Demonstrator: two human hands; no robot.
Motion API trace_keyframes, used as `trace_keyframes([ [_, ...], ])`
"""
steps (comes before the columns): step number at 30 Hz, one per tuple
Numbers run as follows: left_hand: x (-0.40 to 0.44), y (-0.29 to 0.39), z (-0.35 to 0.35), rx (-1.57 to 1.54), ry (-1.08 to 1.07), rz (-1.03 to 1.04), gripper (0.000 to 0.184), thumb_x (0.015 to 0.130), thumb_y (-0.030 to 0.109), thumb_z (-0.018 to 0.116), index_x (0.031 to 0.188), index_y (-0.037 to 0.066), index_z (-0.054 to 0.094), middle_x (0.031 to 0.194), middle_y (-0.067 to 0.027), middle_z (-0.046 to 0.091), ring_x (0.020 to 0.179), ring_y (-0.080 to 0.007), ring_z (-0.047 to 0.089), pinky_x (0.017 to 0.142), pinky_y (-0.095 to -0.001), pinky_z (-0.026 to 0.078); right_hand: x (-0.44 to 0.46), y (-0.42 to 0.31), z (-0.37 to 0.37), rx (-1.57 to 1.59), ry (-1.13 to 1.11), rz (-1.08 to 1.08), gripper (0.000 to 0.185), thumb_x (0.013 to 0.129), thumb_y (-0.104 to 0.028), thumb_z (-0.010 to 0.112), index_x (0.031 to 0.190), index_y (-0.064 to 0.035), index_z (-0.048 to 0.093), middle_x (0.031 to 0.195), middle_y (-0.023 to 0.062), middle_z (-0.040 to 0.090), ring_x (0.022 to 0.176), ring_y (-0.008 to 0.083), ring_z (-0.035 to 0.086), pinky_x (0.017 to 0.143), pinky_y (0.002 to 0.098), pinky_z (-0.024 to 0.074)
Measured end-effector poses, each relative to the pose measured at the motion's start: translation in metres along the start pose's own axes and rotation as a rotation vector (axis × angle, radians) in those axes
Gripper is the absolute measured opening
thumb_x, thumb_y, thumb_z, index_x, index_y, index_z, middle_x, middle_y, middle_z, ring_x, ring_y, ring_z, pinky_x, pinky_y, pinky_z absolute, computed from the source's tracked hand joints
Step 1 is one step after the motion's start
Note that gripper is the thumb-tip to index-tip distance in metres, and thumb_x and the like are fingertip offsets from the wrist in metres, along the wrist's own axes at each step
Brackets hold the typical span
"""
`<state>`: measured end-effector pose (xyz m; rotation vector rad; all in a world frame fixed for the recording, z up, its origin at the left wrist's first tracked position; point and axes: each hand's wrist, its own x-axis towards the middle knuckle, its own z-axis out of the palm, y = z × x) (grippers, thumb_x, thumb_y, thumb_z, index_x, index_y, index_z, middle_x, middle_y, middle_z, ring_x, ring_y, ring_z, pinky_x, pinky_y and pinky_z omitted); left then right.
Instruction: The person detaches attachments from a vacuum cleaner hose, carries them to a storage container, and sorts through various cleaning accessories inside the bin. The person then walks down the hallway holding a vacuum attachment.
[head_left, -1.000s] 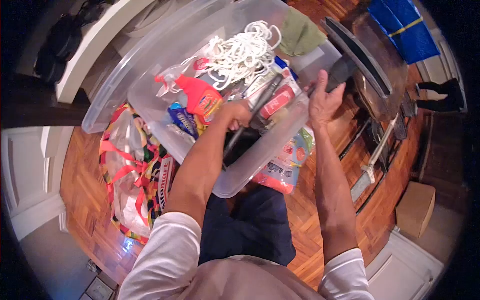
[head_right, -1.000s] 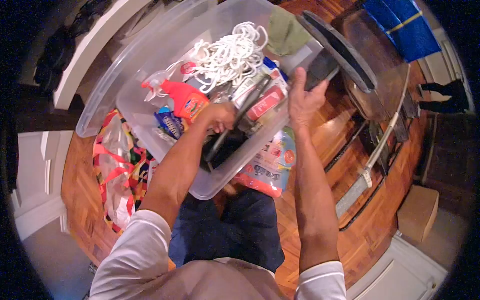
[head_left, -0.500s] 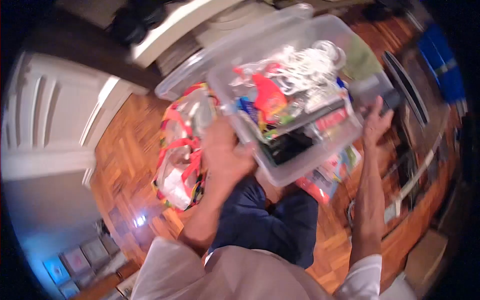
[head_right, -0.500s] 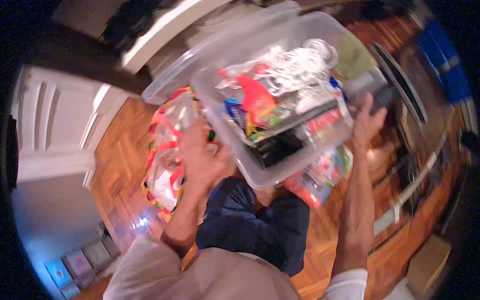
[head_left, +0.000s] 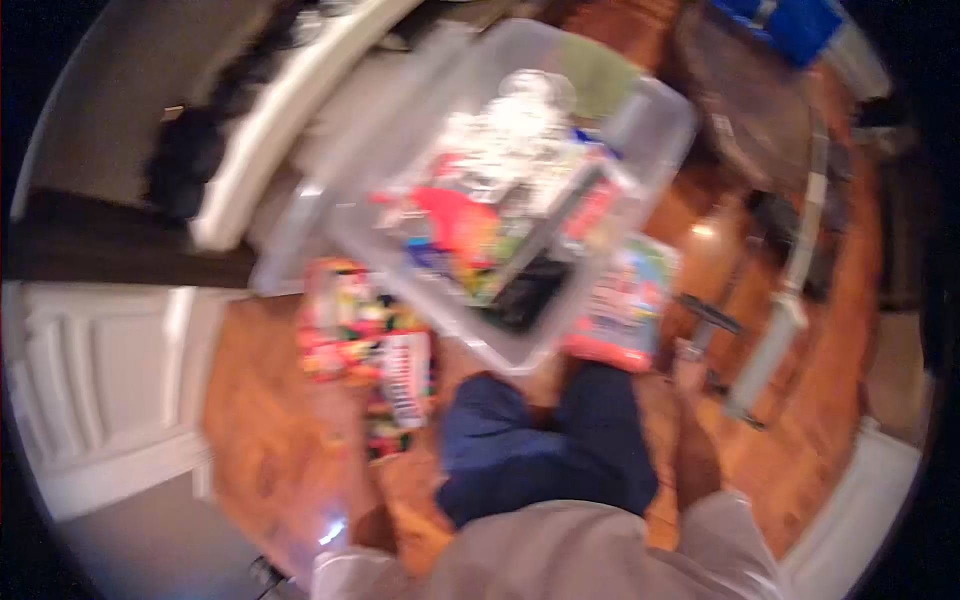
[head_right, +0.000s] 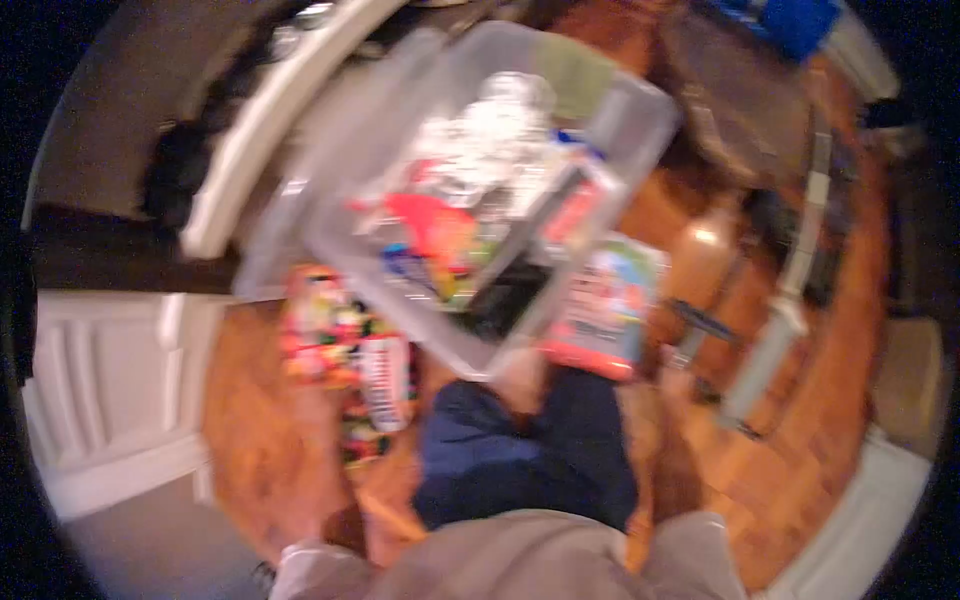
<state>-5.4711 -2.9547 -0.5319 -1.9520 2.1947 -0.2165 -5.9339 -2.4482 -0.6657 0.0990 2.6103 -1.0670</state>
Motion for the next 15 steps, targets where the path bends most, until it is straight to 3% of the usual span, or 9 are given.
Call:
trace_keyframes([
  [1,-0.014,0.029,-0.048,0.082,-0.119,-0.006,0.083,0.068,0.055,0.075,0.131,0.007,0.053,0.133,-0.0240,0.051,0.113,-0.0383,0.057,0.092,-0.0511,0.048,0.000,0.001,0.009,0.042,-0.074,0.229,0.045,0.091,-0.047,0.064,0.102,-0.0039,0.073,0.098,0.0135,0.073,0.084,0.0208,0.069,0.074,0.0360,0.0533],
  [2,-0.029,0.060,-0.099,0.163,-0.238,-0.001,0.081,0.068,0.051,0.074,0.130,0.002,0.054,0.134,-0.0272,0.050,0.118,-0.0393,0.056,0.098,-0.0515,0.046,-0.005,0.012,0.039,0.312,-0.130,0.101,0.046,0.092,-0.048,0.063,0.105,-0.0042,0.071,0.093,0.0121,0.072,0.080,0.0211,0.068,0.071,0.0364,0.0528],
  [3,-0.019,0.035,-0.061,0.054,-0.123,0.061,0.063,0.067,0.042,0.076,0.115,0.003,0.063,0.112,-0.0238,0.060,0.099,-0.0385,0.061,0.089,-0.0496,0.049,0.001,0.026,0.042,0.555,-0.124,-0.023,0.047,0.092,-0.048,0.063,0.109,-0.0045,0.070,0.089,0.0107,0.072,0.077,0.0215,0.067,0.067,0.0368,0.0523],
  [6,-0.036,0.026,-0.050,-0.378,0.086,0.121,0.034,0.066,0.027,0.080,0.090,0.004,0.073,0.071,-0.0168,0.069,0.066,-0.0338,0.067,0.065,-0.0434,0.053,0.003,0.029,0.035,-0.274,0.057,-0.052,0.060,0.093,-0.049,0.061,0.132,-0.0037,0.052,0.112,0.0182,0.064,0.099,0.0275,0.060,0.083,0.0401,0.0487],
  [8,-0.037,0.008,-0.066,-0.522,0.087,0.037,0.030,0.070,0.022,0.080,0.093,0.003,0.073,0.075,-0.0156,0.070,0.063,-0.0272,0.066,0.058,-0.0409,0.049,-0.014,0.019,0.018,-0.442,0.072,-0.031,0.071,0.093,-0.050,0.059,0.143,-0.0031,0.040,0.126,0.0231,0.057,0.116,0.0309,0.054,0.094,0.0425,0.0452],
  [9,-0.033,-0.008,-0.079,-0.406,0.082,0.089,0.029,0.067,0.019,0.082,0.091,0.004,0.074,0.074,-0.0149,0.070,0.063,-0.0266,0.066,0.058,-0.0409,0.049,-0.013,0.044,0.031,-0.360,0.024,0.042,0.066,0.090,-0.052,0.062,0.132,-0.0018,0.051,0.108,0.0225,0.063,0.096,0.0348,0.062,0.084,0.0470,0.0498],
  [11,-0.038,-0.018,-0.144,-0.360,0.123,0.222,0.023,0.065,0.014,0.080,0.082,0.001,0.072,0.069,-0.0149,0.069,0.057,-0.0269,0.063,0.057,-0.0404,0.049,-0.031,-0.024,0.012,-0.513,-0.173,0.192,0.071,0.083,-0.044,0.067,0.141,-0.0068,0.047,0.105,0.0259,0.068,0.100,0.0429,0.066,0.088,0.0487,0.0517],
  [13,-0.050,-0.046,-0.185,-0.617,0.099,0.176,0.019,0.068,0.005,0.064,0.084,-0.002,0.070,0.065,-0.0146,0.066,0.057,-0.0208,0.061,0.056,-0.0371,0.047,-0.049,-0.063,0.010,-0.545,0.009,0.166,0.062,0.083,-0.044,0.067,0.130,-0.0059,0.055,0.096,0.0246,0.070,0.092,0.0437,0.067,0.083,0.0487,0.0528],
  [15,-0.083,-0.038,-0.260,-0.840,0.053,0.119,0.022,0.072,0.007,0.058,0.090,-0.004,0.065,0.072,-0.0104,0.060,0.064,-0.0168,0.056,0.060,-0.0335,0.045,-0.052,-0.092,0.017,-0.101,0.220,-0.280,0.062,0.081,-0.048,0.068,0.124,-0.0034,0.058,0.096,0.0255,0.069,0.092,0.0428,0.067,0.082,0.0482,0.0527],
])
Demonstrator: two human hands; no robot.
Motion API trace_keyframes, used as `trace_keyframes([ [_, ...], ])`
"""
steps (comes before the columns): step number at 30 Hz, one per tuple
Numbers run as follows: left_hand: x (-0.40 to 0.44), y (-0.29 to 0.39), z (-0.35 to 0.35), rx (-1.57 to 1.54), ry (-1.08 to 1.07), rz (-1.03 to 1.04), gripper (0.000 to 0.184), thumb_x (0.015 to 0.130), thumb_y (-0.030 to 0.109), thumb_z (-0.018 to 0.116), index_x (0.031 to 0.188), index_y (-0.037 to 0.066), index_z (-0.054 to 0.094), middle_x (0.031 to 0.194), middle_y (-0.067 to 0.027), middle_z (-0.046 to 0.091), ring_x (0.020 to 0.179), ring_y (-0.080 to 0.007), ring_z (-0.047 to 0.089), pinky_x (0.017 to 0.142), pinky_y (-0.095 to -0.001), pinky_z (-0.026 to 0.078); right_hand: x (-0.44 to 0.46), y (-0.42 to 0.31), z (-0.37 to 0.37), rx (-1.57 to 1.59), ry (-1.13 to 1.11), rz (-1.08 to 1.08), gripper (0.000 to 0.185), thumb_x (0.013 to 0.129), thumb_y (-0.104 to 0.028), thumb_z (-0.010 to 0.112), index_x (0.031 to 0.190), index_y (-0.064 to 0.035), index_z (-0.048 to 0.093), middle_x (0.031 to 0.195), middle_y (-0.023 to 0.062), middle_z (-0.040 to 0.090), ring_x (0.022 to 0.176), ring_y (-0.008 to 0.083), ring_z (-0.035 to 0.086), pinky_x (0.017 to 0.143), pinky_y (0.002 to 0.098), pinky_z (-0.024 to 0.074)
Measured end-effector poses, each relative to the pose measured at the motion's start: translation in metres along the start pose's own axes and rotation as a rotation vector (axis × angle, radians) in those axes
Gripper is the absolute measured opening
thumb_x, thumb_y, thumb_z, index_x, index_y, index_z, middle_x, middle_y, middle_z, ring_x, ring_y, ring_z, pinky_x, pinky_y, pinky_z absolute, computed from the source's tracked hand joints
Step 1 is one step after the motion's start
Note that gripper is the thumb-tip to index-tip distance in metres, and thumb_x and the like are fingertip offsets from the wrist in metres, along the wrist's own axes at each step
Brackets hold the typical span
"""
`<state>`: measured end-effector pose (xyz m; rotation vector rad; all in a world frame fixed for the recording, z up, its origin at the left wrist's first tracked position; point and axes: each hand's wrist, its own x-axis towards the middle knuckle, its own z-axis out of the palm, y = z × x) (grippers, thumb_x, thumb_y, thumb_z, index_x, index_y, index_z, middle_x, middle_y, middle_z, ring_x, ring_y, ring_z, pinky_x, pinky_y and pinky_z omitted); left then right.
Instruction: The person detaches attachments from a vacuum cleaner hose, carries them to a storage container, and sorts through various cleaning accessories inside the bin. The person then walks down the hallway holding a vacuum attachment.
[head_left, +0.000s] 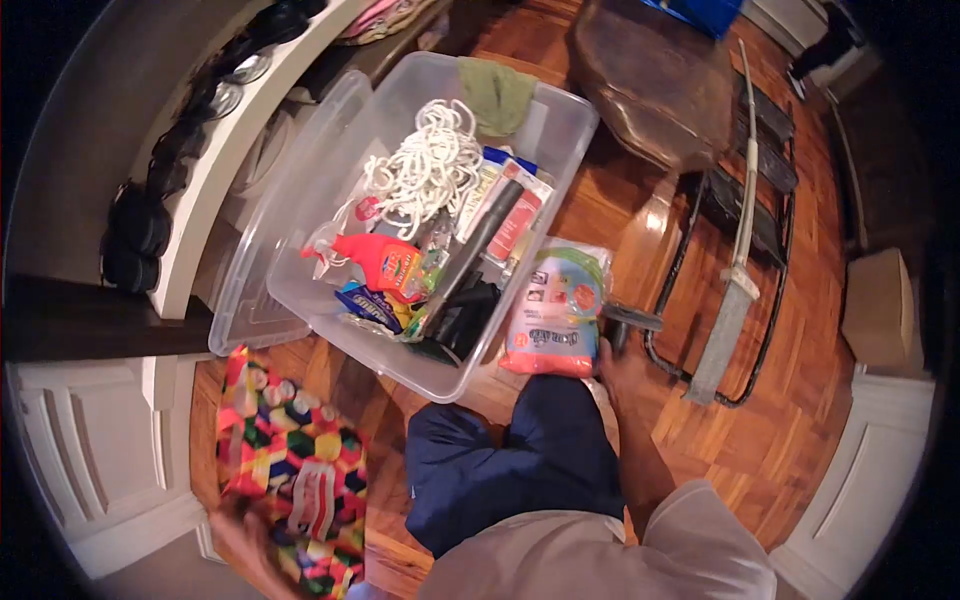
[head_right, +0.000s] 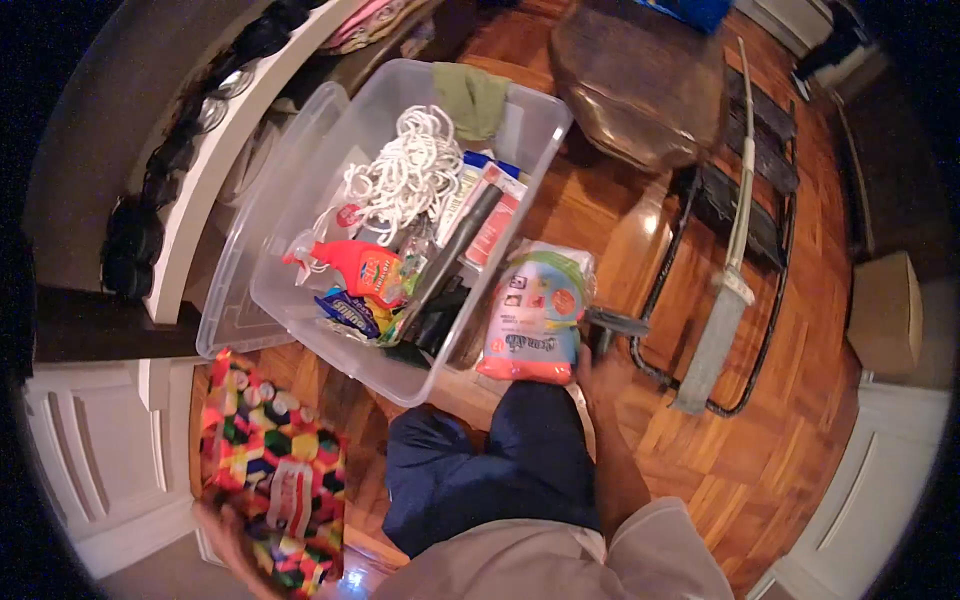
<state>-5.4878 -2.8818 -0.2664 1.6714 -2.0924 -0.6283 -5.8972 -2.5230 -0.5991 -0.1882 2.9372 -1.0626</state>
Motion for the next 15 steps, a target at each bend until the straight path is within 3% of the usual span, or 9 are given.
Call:
trace_keyframes([
  [2,-0.026,-0.021,-0.048,-0.231,0.101,-0.034,0.029,0.079,0.011,0.063,0.104,-0.004,0.059,0.095,-0.0098,0.059,0.080,-0.0172,0.056,0.072,-0.0317,0.046,0.019,-0.011,0.026,0.073,-0.096,0.155,0.068,0.075,-0.050,0.074,0.118,0.0001,0.059,0.098,0.0239,0.069,0.094,0.0407,0.067,0.083,0.0471,0.0526],
  [3,-0.036,-0.025,-0.069,-0.307,0.105,-0.047,0.034,0.083,0.013,0.065,0.110,-0.004,0.056,0.107,-0.0095,0.058,0.088,-0.0174,0.056,0.079,-0.0308,0.047,0.032,-0.020,0.039,0.092,-0.095,0.224,0.074,0.073,-0.047,0.078,0.123,0.0020,0.055,0.101,0.0239,0.068,0.094,0.0383,0.067,0.083,0.0447,0.0528],
  [4,-0.053,0.006,-0.114,-0.024,-0.218,-0.217,0.109,0.078,0.074,0.060,0.147,-0.004,0.030,0.155,-0.0327,0.019,0.146,-0.0382,0.021,0.102,-0.0612,0.040,0.045,-0.029,0.051,0.114,-0.099,0.284,0.081,0.071,-0.044,0.081,0.128,0.0038,0.051,0.104,0.0238,0.068,0.094,0.0359,0.068,0.083,0.0424,0.0529],
  [8,-0.068,0.055,-0.129,-0.068,0.011,-0.134,0.094,0.079,0.063,0.063,0.139,-0.004,0.037,0.143,-0.0272,0.028,0.134,-0.0337,0.028,0.099,-0.0544,0.041,0.079,-0.044,0.082,0.107,-0.060,0.353,0.081,0.065,-0.040,0.086,0.121,0.0097,0.054,0.102,0.0217,0.069,0.089,0.0307,0.068,0.078,0.0402,0.0533],
  [10,-0.056,0.076,-0.125,-0.102,0.099,-0.061,0.086,0.079,0.058,0.064,0.135,-0.003,0.041,0.137,-0.0244,0.033,0.129,-0.0315,0.032,0.097,-0.0509,0.042,0.089,-0.032,0.089,0.589,-0.479,0.496,0.073,0.063,-0.033,0.088,0.114,0.0100,0.059,0.100,0.0180,0.069,0.085,0.0260,0.068,0.075,0.0381,0.0540],
  [11,-0.048,0.084,-0.125,-0.118,0.132,-0.028,0.083,0.079,0.055,0.065,0.133,-0.003,0.043,0.134,-0.0230,0.035,0.126,-0.0304,0.034,0.096,-0.0492,0.042,0.087,-0.034,0.075,0.584,-0.475,0.492,0.073,0.063,-0.033,0.088,0.114,0.0100,0.059,0.100,0.0180,0.069,0.085,0.0260,0.068,0.075,0.0381,0.0540],
  [15,-0.005,0.122,-0.133,-0.175,0.259,0.114,0.068,0.079,0.044,0.068,0.125,-0.002,0.050,0.122,-0.0174,0.044,0.114,-0.0259,0.042,0.092,-0.0423,0.043,0.066,-0.077,-0.002,0.789,0.033,0.128,0.033,0.067,-0.018,0.084,0.090,0.0011,0.071,0.079,0.0065,0.069,0.073,0.0175,0.066,0.070,0.0330,0.0533],
])
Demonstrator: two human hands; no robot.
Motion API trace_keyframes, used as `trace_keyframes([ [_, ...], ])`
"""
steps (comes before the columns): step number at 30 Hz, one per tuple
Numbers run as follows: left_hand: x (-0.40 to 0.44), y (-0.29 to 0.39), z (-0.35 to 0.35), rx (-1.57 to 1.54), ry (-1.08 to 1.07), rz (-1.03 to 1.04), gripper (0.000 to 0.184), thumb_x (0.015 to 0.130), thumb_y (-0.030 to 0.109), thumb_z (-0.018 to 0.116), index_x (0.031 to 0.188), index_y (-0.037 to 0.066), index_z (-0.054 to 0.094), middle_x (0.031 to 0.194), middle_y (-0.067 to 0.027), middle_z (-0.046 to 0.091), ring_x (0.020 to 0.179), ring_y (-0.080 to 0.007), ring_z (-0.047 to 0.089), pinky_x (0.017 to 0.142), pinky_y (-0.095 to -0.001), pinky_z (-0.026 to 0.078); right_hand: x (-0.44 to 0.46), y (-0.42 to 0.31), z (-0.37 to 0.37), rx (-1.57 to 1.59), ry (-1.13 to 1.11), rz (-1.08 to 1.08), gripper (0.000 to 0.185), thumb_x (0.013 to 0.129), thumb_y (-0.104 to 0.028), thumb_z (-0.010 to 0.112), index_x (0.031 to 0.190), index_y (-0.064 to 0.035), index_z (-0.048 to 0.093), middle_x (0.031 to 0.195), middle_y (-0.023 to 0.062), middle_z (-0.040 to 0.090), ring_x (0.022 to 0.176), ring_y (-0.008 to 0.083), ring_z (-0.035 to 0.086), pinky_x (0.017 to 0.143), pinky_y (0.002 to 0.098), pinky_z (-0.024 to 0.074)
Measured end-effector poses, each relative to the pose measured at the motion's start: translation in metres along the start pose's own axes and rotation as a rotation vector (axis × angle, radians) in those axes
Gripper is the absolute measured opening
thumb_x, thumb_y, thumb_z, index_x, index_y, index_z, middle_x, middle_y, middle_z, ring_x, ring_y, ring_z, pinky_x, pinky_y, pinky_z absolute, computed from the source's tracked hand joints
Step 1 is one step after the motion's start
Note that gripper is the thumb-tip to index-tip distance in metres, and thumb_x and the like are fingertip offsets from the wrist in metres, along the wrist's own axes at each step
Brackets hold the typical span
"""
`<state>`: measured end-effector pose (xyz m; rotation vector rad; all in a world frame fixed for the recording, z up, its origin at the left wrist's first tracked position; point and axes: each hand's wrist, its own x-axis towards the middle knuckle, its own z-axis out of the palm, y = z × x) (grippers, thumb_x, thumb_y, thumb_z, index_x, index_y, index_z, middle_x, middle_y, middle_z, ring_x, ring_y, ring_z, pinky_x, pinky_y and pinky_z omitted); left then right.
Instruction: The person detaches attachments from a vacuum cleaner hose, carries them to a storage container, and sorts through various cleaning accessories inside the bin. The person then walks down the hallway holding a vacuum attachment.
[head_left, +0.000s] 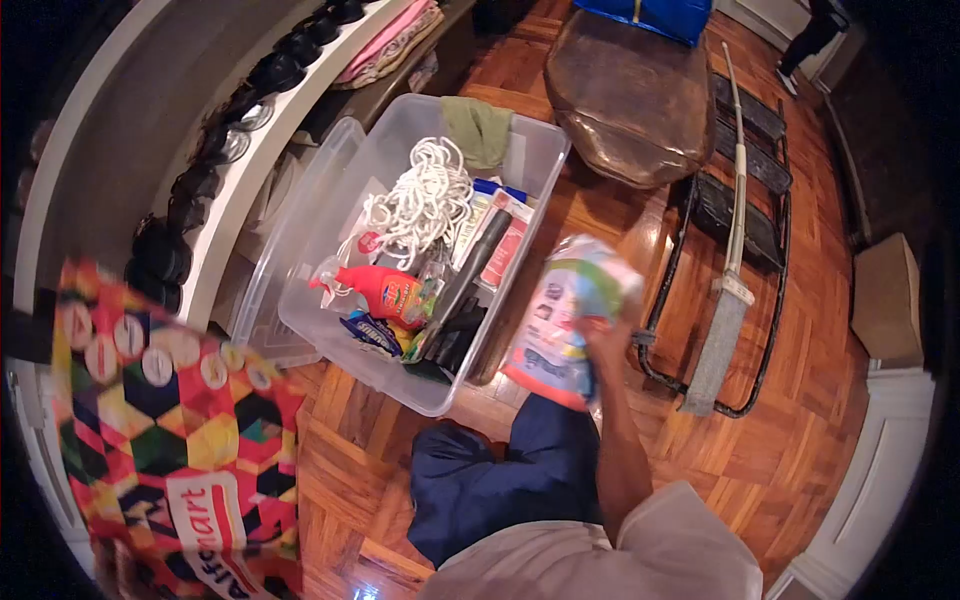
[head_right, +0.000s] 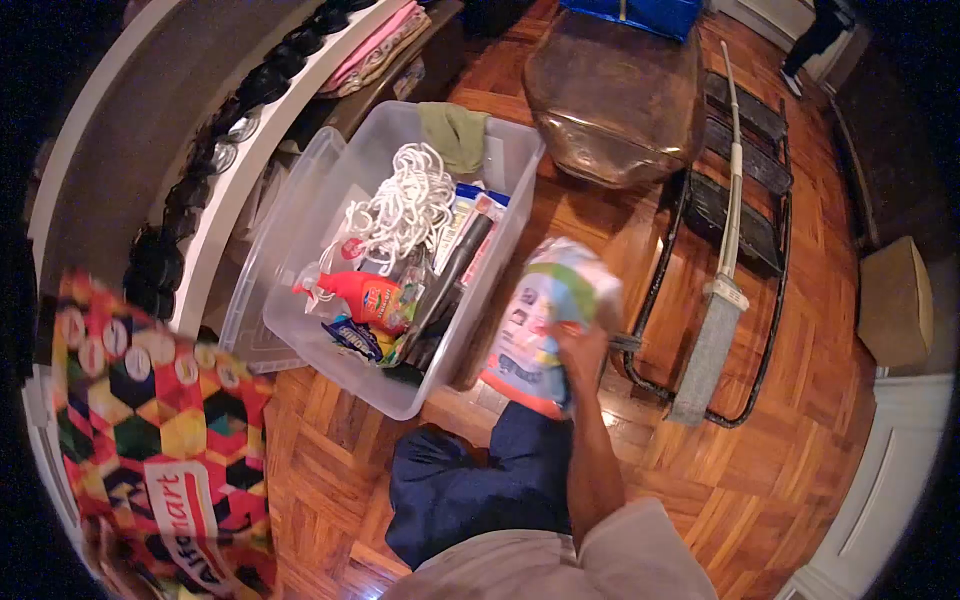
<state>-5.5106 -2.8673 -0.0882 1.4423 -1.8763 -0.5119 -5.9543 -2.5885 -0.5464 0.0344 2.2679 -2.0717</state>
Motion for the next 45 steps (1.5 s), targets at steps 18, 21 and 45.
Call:
trace_keyframes([
  [18,0.100,0.157,0.305,0.122,0.023,1.185,0.012,0.074,0.001,0.067,0.086,0.000,0.069,0.074,-0.0147,0.070,0.061,-0.0247,0.068,0.057,-0.0345,0.053,0.010,-0.180,0.132,0.021,-0.359,-0.151,0.067,0.080,-0.036,0.079,0.124,0.0065,0.053,0.103,0.0234,0.069,0.087,0.0310,0.070,0.073,0.0372,0.0567],
  [21,0.007,0.114,0.400,0.650,-0.377,1.156,0.015,0.073,0.009,0.063,0.086,0.004,0.068,0.071,-0.0138,0.067,0.064,-0.0303,0.069,0.059,-0.0442,0.056,0.003,-0.151,0.099,0.299,-0.242,0.002,0.032,0.091,-0.021,0.070,0.108,0.0046,0.060,0.087,0.0116,0.071,0.067,0.0137,0.067,0.055,0.0237,0.0534],
  [45,-0.039,0.009,0.419,0.329,-0.611,0.785,0.074,0.078,0.027,0.072,0.141,0.002,0.043,0.143,-0.0266,0.042,0.135,-0.0440,0.036,0.103,-0.0587,0.030,-0.042,0.141,-0.092,-0.953,-0.241,0.316,0.050,0.070,-0.032,0.070,0.102,0.0048,0.058,0.090,0.0277,0.067,0.088,0.0439,0.067,0.077,0.0505,0.0525],
])
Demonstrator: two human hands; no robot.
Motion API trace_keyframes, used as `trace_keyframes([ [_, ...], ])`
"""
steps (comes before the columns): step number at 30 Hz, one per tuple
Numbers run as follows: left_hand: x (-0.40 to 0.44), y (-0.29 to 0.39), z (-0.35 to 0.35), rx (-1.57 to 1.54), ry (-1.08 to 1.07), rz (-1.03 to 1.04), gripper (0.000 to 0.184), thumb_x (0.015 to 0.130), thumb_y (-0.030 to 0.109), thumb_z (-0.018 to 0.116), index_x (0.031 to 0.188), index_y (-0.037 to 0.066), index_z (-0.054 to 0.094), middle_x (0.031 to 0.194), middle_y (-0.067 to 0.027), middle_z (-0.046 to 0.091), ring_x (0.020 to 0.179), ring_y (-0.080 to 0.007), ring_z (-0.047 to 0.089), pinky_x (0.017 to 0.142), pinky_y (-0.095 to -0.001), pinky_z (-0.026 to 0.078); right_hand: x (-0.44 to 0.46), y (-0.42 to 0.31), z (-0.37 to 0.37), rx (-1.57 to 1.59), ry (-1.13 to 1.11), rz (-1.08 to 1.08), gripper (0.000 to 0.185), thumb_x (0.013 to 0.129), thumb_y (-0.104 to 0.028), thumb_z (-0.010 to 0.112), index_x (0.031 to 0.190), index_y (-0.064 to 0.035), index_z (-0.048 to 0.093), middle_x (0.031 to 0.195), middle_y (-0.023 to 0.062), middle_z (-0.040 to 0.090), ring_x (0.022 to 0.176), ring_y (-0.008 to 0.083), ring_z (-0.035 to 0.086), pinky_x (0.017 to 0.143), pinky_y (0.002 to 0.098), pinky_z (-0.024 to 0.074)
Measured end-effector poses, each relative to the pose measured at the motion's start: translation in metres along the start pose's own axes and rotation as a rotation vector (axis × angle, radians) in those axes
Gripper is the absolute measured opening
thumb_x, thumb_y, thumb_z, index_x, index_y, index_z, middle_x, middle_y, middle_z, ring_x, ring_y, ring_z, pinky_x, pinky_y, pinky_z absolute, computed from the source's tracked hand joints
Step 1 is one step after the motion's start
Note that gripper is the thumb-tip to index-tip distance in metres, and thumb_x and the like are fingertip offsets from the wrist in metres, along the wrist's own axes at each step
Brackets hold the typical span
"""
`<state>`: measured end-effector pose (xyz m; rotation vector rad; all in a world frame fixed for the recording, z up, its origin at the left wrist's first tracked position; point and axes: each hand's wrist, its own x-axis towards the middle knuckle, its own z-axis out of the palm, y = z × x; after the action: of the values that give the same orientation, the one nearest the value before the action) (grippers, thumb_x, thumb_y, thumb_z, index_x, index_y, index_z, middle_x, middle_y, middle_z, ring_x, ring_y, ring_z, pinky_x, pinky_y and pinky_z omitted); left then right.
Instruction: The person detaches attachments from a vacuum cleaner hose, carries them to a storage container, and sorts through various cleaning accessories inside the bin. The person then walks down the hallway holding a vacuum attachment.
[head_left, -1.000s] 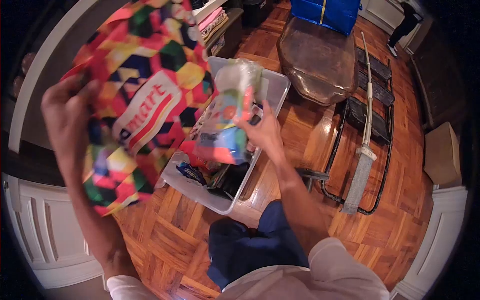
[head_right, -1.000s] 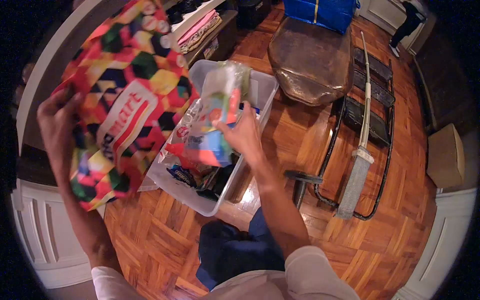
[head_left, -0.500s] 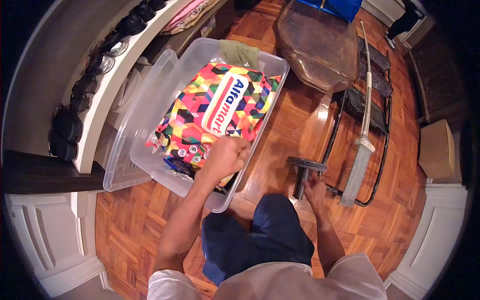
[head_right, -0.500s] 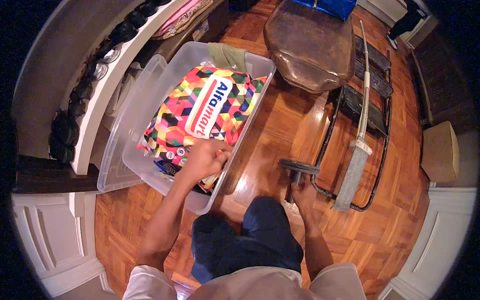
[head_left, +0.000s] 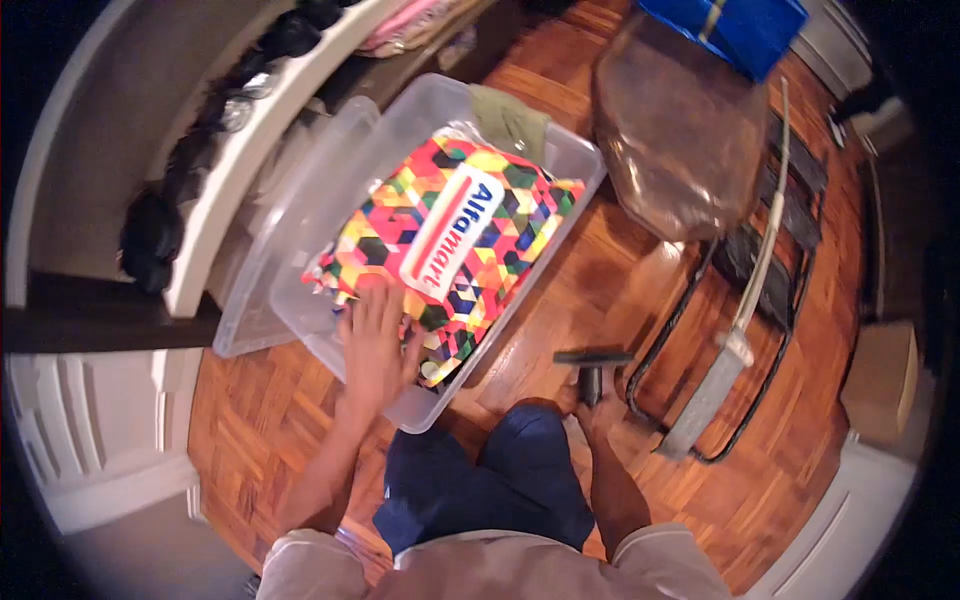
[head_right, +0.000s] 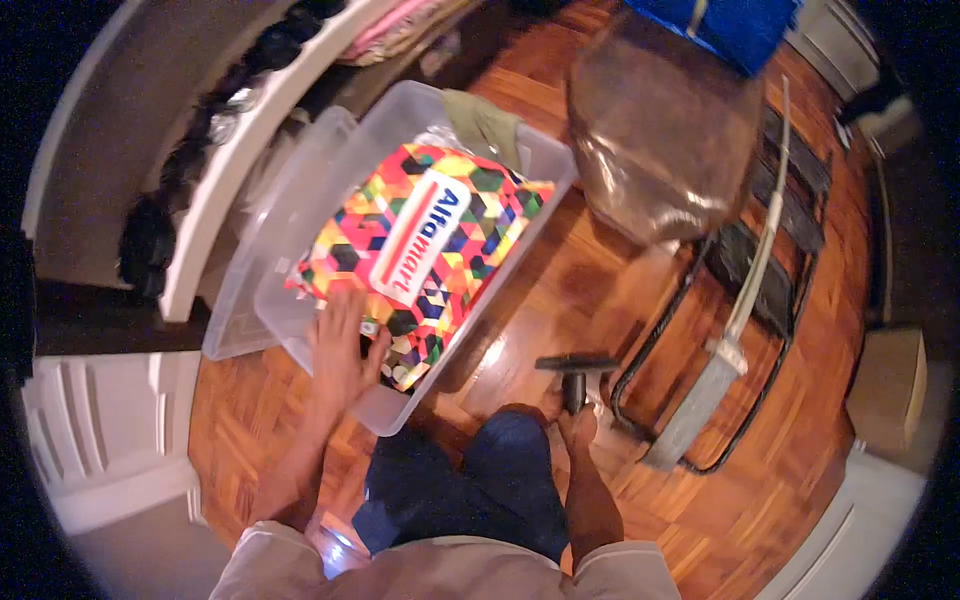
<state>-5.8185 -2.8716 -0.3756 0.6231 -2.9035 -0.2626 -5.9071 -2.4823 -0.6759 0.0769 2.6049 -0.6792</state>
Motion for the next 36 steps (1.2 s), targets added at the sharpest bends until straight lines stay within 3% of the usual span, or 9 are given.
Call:
trace_keyframes([
  [5,-0.142,0.014,-0.085,-0.063,-0.100,-0.447,0.050,0.074,0.018,0.072,0.119,0.000,0.059,0.122,-0.0233,0.059,0.114,-0.0377,0.053,0.094,-0.0520,0.037,-0.015,-0.028,-0.087,-0.062,-0.221,-0.061,0.049,0.067,-0.024,0.070,0.105,0.0049,0.060,0.087,0.0234,0.067,0.085,0.0383,0.067,0.074,0.0431,0.0524],
  [11,-0.191,0.005,-0.141,0.229,-0.095,-1.069,0.076,0.075,0.024,0.073,0.140,-0.002,0.042,0.144,-0.0226,0.044,0.129,-0.0436,0.041,0.103,-0.0536,0.035,-0.010,-0.073,-0.154,-0.133,-0.476,-0.021,0.031,0.068,-0.018,0.072,0.090,0.0022,0.064,0.067,0.0126,0.063,0.059,0.0273,0.065,0.054,0.0389,0.0528],
  [16,-0.183,-0.007,-0.143,-0.034,0.107,-0.967,0.089,0.077,0.032,0.070,0.149,0.000,0.029,0.155,-0.0295,0.021,0.139,-0.0488,0.027,0.112,-0.0621,0.023,0.009,-0.105,-0.177,0.034,-0.828,0.117,0.018,0.075,-0.016,0.070,0.073,-0.0005,0.062,0.058,0.0094,0.059,0.047,0.0196,0.060,0.041,0.0346,0.0471],
  [18,-0.162,-0.018,-0.142,-0.058,-0.060,-0.964,0.090,0.077,0.039,0.069,0.151,0.007,0.028,0.156,-0.0304,0.017,0.139,-0.0509,0.024,0.111,-0.0634,0.025,-0.009,-0.141,-0.182,-0.182,-0.751,0.059,0.025,0.073,-0.020,0.071,0.077,0.0025,0.062,0.065,0.0081,0.060,0.050,0.0200,0.060,0.045,0.0344,0.0501],
  [22,-0.149,-0.054,-0.162,-0.210,-0.271,-1.076,0.091,0.077,0.042,0.069,0.153,0.014,0.028,0.158,-0.0291,0.014,0.140,-0.0517,0.023,0.110,-0.0629,0.026,-0.097,-0.179,-0.227,0.254,-0.576,0.170,0.011,0.079,-0.013,0.064,0.085,-0.0043,0.065,0.068,0.0063,0.060,0.054,0.0174,0.059,0.048,0.0333,0.0486],
  [23,-0.146,-0.063,-0.167,-0.260,-0.359,-1.100,0.091,0.077,0.042,0.069,0.154,0.017,0.027,0.158,-0.0280,0.013,0.140,-0.0512,0.023,0.110,-0.0624,0.028,-0.124,-0.203,-0.233,0.306,-0.480,-0.026,0.010,0.082,-0.010,0.060,0.090,-0.0061,0.065,0.067,0.0046,0.060,0.055,0.0167,0.058,0.049,0.0326,0.0487],
  [28,-0.159,-0.072,-0.200,-0.412,-0.548,-1.213,0.094,0.077,0.047,0.069,0.155,0.021,0.024,0.162,-0.0207,0.008,0.141,-0.0494,0.024,0.112,-0.0618,0.027,-0.153,-0.303,-0.248,0.374,-0.848,-0.211,0.001,0.087,-0.005,0.058,0.088,-0.0046,0.057,0.069,0.0058,0.060,0.053,0.0165,0.059,0.046,0.0326,0.0477],
  [32,-0.219,-0.056,-0.203,-0.724,-0.482,-1.224,0.088,0.085,0.049,0.062,0.157,0.022,0.019,0.159,-0.0244,0.018,0.141,-0.0472,0.028,0.116,-0.0511,0.027,-0.238,-0.476,-0.283,0.542,-1.068,0.105,0.028,0.089,-0.031,0.054,0.097,-0.0040,0.057,0.071,0.0087,0.059,0.057,0.0217,0.060,0.053,0.0356,0.0484],
  [36,-0.286,-0.005,-0.230,-1.060,-0.513,-1.325,0.070,0.089,0.051,0.056,0.149,0.019,0.041,0.149,-0.0223,0.041,0.135,-0.0386,0.044,0.114,-0.0399,0.031,-0.294,-0.551,-0.334,0.668,-1.384,0.149,0.042,0.093,-0.045,0.049,0.108,-0.0064,0.055,0.079,0.0104,0.062,0.064,0.0243,0.061,0.058,0.0390,0.0496],
])
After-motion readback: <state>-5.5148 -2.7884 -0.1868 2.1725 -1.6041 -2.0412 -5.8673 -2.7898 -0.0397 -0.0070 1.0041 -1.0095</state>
